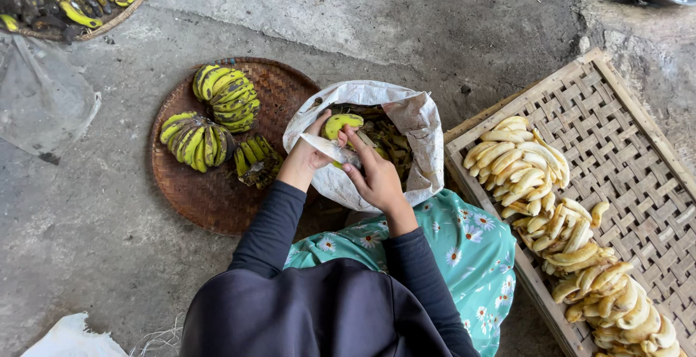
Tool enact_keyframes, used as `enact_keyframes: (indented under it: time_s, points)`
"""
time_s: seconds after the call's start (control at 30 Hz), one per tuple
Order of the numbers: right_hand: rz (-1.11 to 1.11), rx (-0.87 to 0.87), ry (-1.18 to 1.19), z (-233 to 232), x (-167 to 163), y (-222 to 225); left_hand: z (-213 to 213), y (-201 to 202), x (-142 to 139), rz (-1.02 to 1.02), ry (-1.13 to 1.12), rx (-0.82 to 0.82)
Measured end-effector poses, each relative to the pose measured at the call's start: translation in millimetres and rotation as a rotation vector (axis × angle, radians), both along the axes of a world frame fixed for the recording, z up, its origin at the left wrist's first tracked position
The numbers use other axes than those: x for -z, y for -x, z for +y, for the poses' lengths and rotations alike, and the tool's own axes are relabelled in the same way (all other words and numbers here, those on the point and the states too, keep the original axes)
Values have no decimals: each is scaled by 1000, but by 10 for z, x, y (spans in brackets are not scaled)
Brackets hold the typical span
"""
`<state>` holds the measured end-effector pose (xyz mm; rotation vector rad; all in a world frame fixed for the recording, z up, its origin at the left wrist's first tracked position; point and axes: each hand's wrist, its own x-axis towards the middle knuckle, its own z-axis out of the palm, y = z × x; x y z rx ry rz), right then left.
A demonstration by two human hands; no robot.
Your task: The person sits on the floor and peels bananas one at a time, using a knife to help remove the skin. The peeled bananas are placed on a woven bamboo rack and the peels are dropped into a white sack.
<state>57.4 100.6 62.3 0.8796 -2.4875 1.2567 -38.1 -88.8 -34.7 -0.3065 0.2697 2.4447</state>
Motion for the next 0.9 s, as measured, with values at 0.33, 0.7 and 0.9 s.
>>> enact_keyframes:
  time_s: [0.33, 0.7, 0.9]
  points:
    - [-56, -9, -102, -30, 63, -38, -27, -12, -208, 158, 250, 137]
    - [-822, 255, 892, 131, 485, 343, -259, -477, -378, 249, 598, -45]
    - [-1119, 369, 1020, 165, 708, 440, -315, -556, -402, 297, 595, -188]
